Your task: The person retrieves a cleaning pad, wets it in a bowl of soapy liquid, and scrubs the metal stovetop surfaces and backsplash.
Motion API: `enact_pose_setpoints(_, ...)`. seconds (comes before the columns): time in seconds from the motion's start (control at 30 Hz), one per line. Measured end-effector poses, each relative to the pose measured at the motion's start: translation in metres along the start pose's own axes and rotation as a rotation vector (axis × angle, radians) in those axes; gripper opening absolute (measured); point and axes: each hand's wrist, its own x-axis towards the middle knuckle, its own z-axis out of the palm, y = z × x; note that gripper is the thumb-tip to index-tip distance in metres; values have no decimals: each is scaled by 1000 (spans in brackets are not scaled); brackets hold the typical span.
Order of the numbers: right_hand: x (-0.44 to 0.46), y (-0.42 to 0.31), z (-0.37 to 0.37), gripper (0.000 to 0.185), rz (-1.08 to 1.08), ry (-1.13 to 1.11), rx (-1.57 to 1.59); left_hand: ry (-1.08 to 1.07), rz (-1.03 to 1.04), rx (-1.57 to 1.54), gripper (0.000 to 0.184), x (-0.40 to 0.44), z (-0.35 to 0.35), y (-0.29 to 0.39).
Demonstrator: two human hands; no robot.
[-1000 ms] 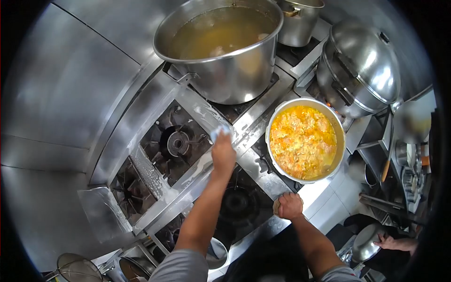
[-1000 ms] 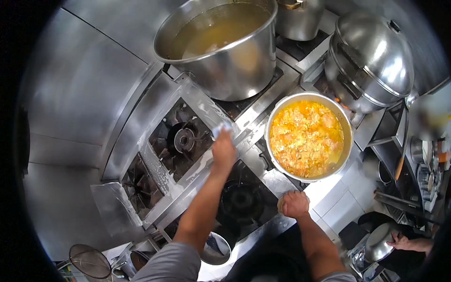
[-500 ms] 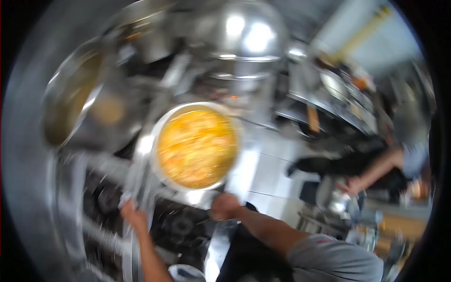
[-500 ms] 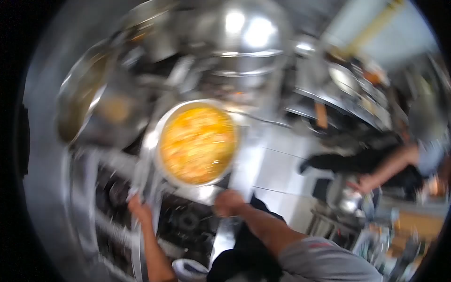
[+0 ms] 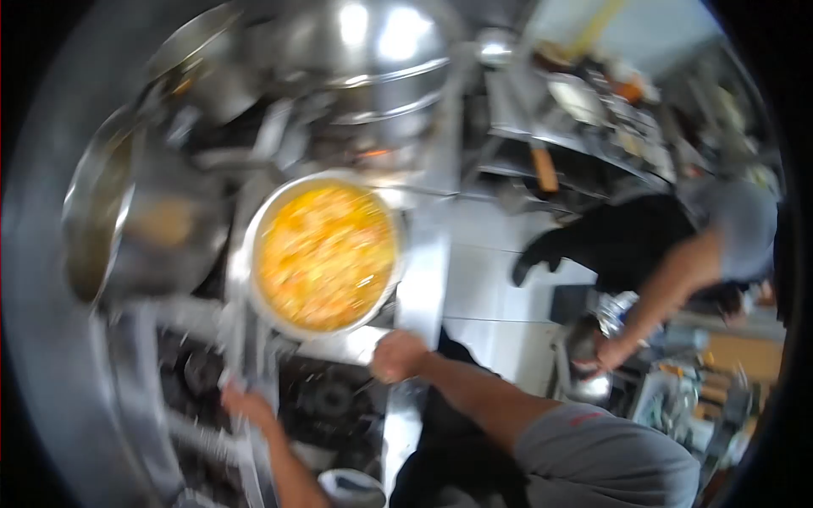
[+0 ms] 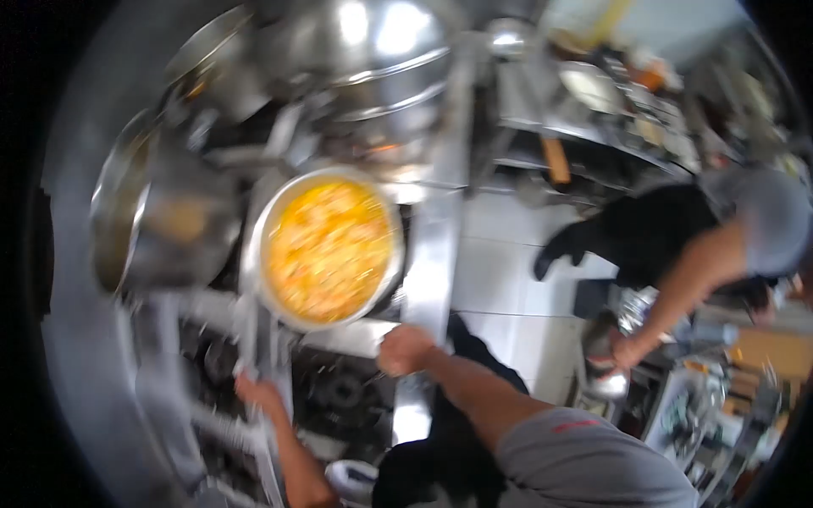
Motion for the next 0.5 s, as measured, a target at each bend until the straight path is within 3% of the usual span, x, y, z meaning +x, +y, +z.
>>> enact_pose_setpoints(0.03, 3, -7, -3, 19, 54, -195, -211, 102, 21, -46, 59, 4, 21, 30)
enact_pose_setpoints(0.1, 17, -18, -11, 19, 208, -502, -359, 66, 6, -210, 60, 49, 29, 104)
enact_pose_setpoints(0.2, 13, -26, -11, 23, 173, -269, -369, 16, 191, -183, 60, 81, 1, 127)
enact_pose_setpoints(0.27, 12, -27, -7, 22, 101, -208, -380, -36, 133, -216, 63, 47, -24, 86)
enact_pose_setpoints(0.37, 11, -22, -9, 20, 42, -127, -395, 90, 43, -175, 53, -35, -47, -2)
enact_pose_setpoints(0.43, 11, -21, -5, 22, 47, -111, -419, 60, -194, -41, 51, -70, -64, -31)
enact_pose_setpoints(0.5, 11, -27, -7, 21, 46, -111, -389, 154, -242, -174, 55, -55, -21, -23)
